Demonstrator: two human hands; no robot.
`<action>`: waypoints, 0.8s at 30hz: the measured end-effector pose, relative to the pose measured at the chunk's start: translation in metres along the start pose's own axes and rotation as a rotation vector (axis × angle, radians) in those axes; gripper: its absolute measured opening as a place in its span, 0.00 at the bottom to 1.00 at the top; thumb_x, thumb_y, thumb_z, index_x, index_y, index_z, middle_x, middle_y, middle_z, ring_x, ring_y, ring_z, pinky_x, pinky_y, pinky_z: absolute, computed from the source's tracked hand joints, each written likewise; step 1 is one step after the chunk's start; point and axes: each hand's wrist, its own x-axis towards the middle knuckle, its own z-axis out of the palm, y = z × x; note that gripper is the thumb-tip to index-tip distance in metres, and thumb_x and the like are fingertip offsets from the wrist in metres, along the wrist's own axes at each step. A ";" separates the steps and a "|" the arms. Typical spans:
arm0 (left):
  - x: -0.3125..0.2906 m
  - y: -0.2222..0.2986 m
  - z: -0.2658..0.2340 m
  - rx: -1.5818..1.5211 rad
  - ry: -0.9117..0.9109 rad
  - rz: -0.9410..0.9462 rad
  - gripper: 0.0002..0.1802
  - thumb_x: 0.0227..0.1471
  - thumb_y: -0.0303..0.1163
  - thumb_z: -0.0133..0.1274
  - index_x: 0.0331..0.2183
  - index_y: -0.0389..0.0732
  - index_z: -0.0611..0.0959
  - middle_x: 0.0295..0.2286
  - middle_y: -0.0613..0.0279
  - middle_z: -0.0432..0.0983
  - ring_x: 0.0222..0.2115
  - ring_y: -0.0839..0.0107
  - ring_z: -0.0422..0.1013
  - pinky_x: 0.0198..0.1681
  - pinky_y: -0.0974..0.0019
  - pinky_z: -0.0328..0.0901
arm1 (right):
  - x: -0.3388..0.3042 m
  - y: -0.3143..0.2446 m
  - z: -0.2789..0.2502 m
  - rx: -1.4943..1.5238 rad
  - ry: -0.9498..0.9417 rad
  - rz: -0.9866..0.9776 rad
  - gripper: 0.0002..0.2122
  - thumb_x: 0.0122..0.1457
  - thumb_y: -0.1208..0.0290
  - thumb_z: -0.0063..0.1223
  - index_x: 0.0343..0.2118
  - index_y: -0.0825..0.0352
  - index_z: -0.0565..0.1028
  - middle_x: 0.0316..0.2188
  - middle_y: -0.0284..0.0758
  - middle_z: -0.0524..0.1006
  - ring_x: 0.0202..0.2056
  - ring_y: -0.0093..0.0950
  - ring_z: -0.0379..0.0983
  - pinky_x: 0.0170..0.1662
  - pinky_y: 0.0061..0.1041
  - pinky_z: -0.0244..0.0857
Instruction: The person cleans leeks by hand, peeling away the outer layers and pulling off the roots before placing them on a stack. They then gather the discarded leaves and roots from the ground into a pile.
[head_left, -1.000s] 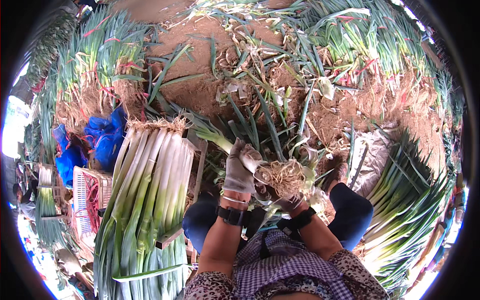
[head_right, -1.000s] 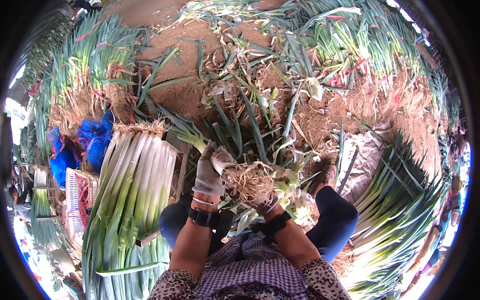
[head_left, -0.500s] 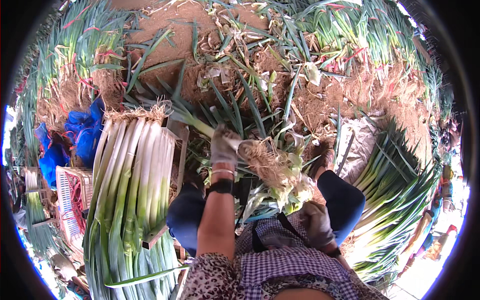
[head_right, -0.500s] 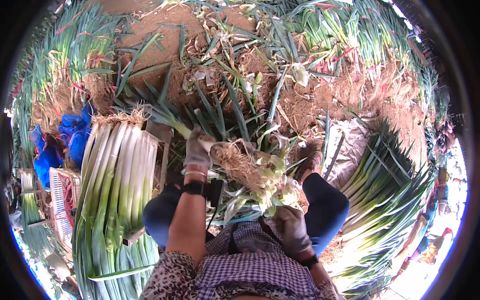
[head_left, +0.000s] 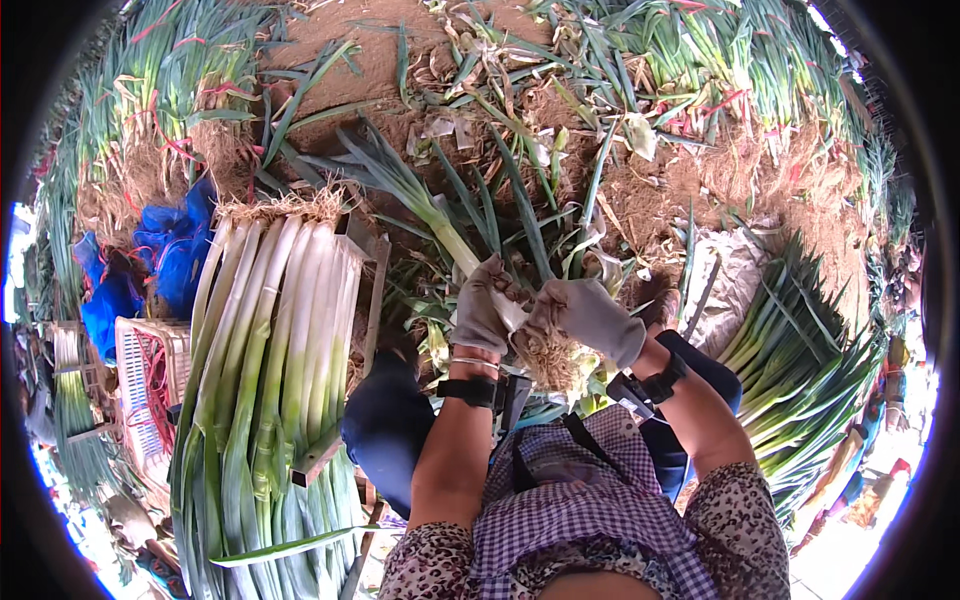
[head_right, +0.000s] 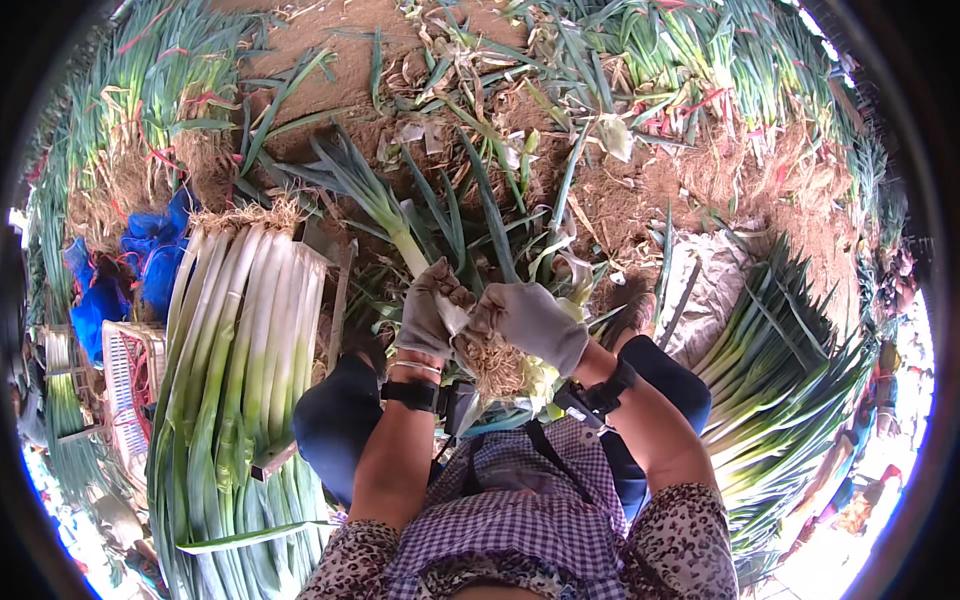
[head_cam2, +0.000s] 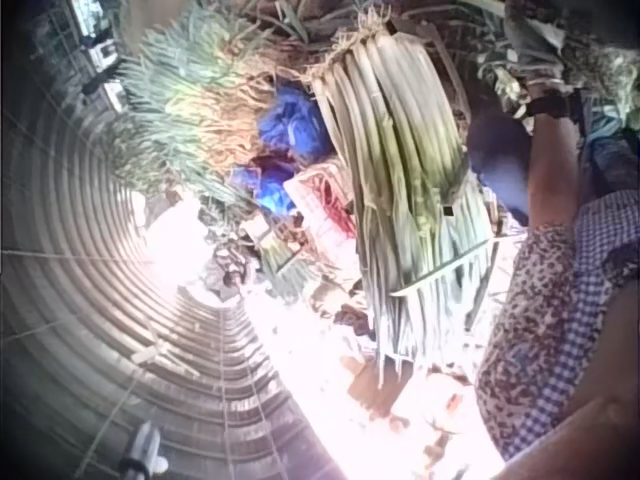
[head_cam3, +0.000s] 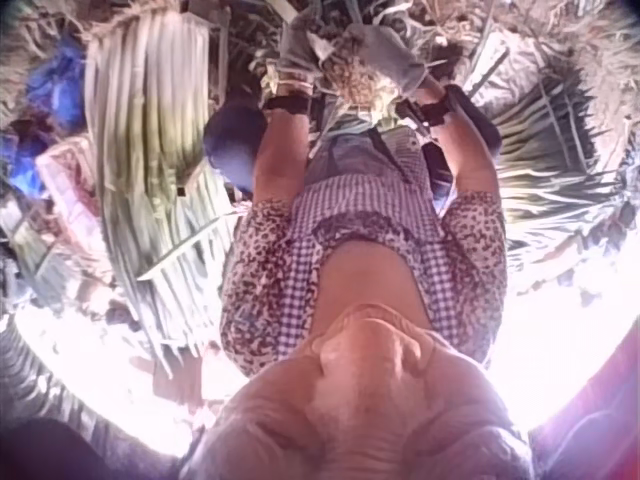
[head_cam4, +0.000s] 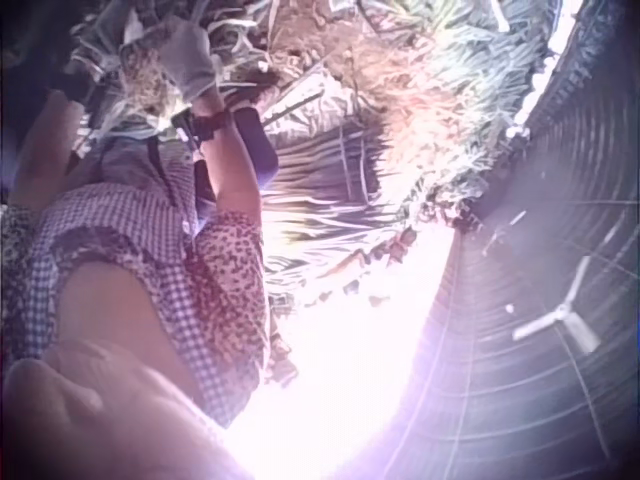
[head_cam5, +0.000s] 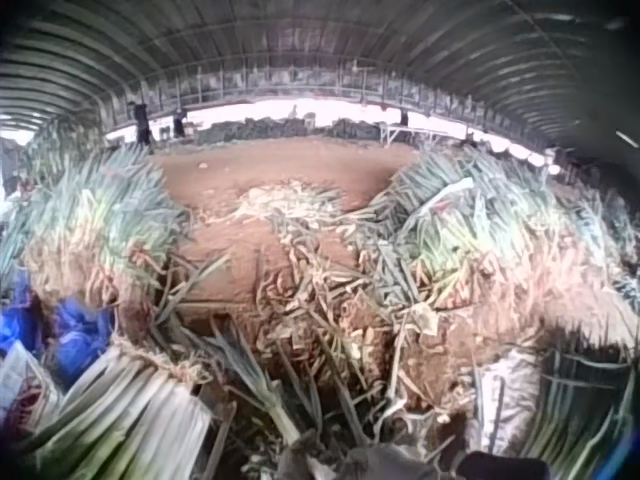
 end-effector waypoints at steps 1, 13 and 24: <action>-0.001 0.002 -0.002 0.002 -0.038 0.011 0.13 0.51 0.32 0.53 0.19 0.45 0.69 0.14 0.71 0.60 0.14 0.75 0.56 0.21 0.70 0.57 | 0.002 0.002 0.006 0.062 0.037 0.023 0.06 0.51 0.76 0.55 0.32 0.69 0.75 0.24 0.39 0.76 0.27 0.28 0.74 0.34 0.26 0.66; -0.002 0.008 -0.003 -0.010 -0.130 -0.089 0.10 0.54 0.32 0.48 0.22 0.45 0.68 0.14 0.72 0.58 0.14 0.76 0.57 0.18 0.73 0.55 | -0.005 0.019 0.030 0.744 -0.109 -0.036 0.20 0.59 0.54 0.49 0.38 0.71 0.72 0.30 0.29 0.71 0.32 0.19 0.65 0.35 0.22 0.62; 0.003 0.004 -0.009 -0.008 -0.206 -0.131 0.11 0.55 0.30 0.46 0.22 0.44 0.66 0.13 0.73 0.57 0.12 0.77 0.56 0.33 0.65 0.67 | -0.015 0.034 0.037 0.961 -0.202 -0.055 0.22 0.61 0.58 0.47 0.47 0.75 0.69 0.32 0.30 0.74 0.37 0.19 0.69 0.41 0.19 0.63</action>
